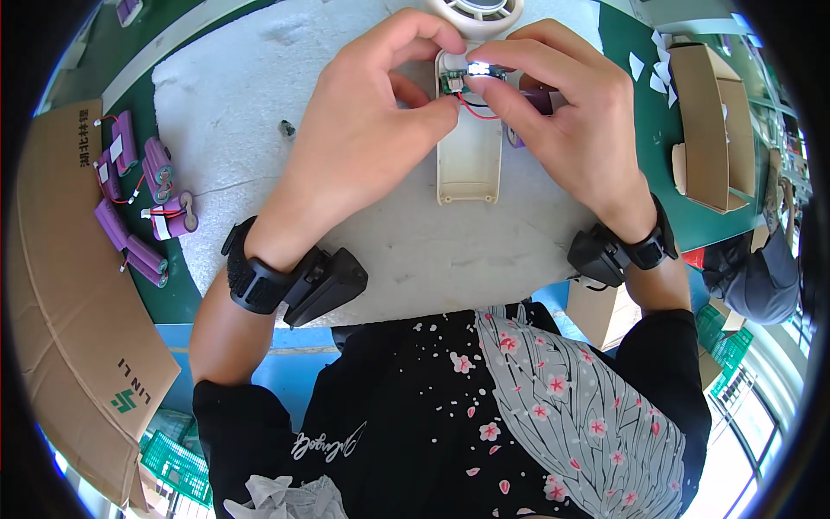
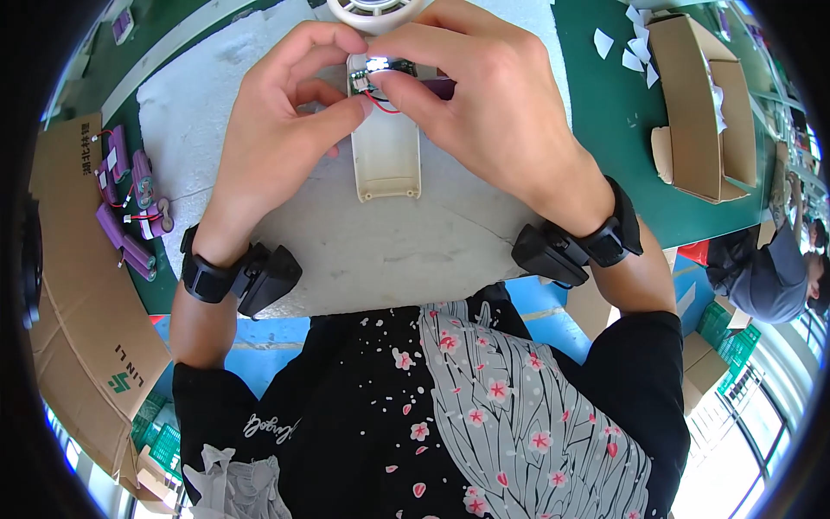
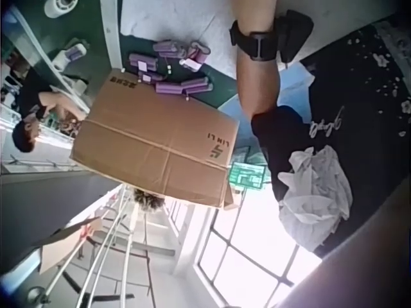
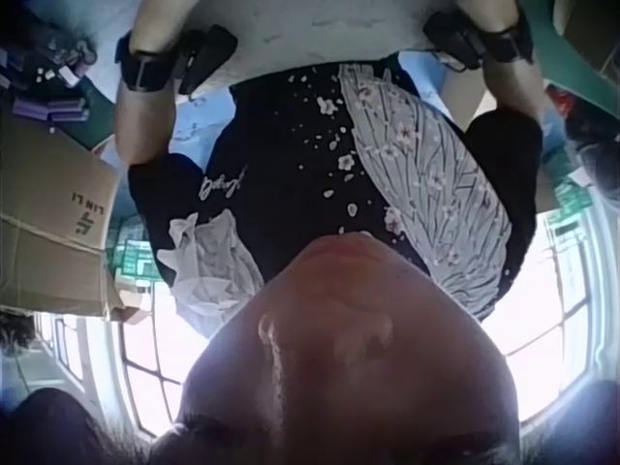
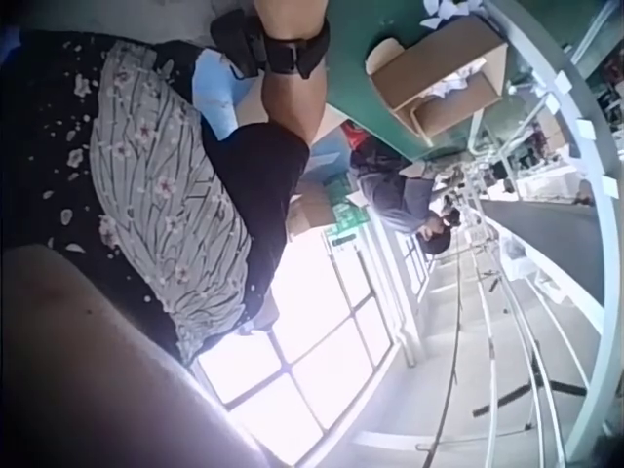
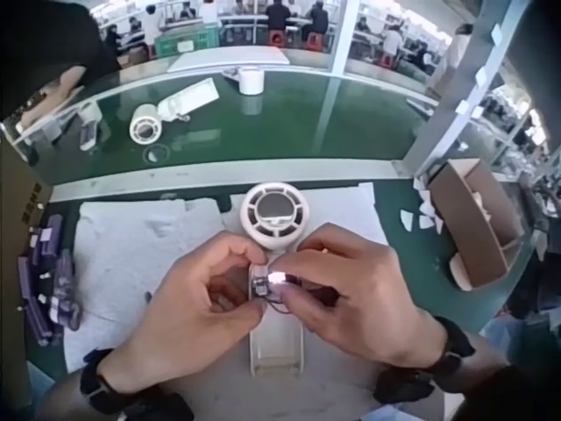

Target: Assemble a portable fan by inserting rechargeable batteries and connecting the internal circuit board to the housing.

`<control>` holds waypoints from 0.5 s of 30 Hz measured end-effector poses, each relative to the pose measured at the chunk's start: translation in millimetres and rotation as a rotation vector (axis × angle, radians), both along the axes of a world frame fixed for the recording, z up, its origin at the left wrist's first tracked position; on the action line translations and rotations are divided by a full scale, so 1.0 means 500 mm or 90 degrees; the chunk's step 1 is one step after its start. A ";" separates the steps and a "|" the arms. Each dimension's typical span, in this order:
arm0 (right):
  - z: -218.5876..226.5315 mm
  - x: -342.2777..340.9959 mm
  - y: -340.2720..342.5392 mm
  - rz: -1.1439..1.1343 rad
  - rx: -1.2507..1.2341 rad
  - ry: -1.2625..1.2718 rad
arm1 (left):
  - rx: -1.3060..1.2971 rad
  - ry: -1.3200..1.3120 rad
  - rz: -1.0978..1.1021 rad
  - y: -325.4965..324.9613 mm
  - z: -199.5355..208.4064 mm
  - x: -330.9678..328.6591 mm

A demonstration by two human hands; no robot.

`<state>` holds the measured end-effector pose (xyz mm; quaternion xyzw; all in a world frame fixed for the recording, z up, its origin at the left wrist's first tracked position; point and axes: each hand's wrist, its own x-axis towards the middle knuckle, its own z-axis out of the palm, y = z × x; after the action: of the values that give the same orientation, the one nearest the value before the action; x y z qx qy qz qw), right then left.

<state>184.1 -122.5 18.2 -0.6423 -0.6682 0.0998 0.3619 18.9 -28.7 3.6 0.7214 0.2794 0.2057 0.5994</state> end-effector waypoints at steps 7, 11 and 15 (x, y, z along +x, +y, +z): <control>-0.001 -0.001 -0.002 -0.003 0.031 -0.038 | 0.004 0.012 0.003 -0.004 0.000 0.001; -0.006 -0.001 -0.004 0.008 0.054 -0.031 | -0.003 -0.004 -0.008 -0.003 -0.007 0.000; -0.003 -0.003 -0.003 0.007 0.052 -0.054 | -0.006 -0.017 -0.012 -0.001 -0.010 -0.002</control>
<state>182.5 -123.9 16.6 -0.6270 -0.6900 0.0473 0.3585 18.1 -29.2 -1.3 0.7183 0.2654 0.2082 0.6085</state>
